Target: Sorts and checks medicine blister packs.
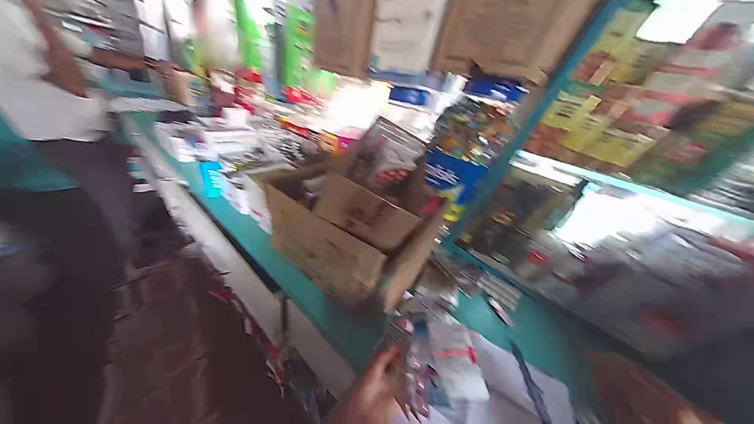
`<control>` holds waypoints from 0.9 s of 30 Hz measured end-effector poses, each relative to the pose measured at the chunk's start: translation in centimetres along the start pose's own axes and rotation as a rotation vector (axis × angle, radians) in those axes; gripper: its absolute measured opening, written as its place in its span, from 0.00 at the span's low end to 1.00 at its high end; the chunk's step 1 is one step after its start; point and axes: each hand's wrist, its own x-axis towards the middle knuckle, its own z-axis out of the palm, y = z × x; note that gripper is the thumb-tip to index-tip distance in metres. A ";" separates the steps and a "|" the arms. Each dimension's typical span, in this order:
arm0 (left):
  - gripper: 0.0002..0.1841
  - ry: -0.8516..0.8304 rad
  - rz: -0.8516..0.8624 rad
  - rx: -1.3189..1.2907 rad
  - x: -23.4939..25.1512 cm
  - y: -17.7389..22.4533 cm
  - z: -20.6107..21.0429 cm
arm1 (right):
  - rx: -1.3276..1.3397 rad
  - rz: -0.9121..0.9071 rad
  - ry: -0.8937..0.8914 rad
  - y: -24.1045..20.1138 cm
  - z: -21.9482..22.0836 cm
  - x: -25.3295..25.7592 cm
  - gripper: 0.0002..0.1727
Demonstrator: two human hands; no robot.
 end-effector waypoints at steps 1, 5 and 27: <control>0.23 -0.030 0.032 -0.027 0.0 -0.2 -0.3 | -0.029 0.109 0.000 2.0 -0.2 -0.3 0.22; 0.17 -0.094 0.082 -0.158 0.3 -0.4 -0.9 | -0.100 0.602 -0.210 6.8 -0.4 -0.1 0.28; 0.20 0.088 0.257 0.052 0.5 -1.5 -1.7 | 0.083 0.666 0.096 11.8 0.5 0.4 0.52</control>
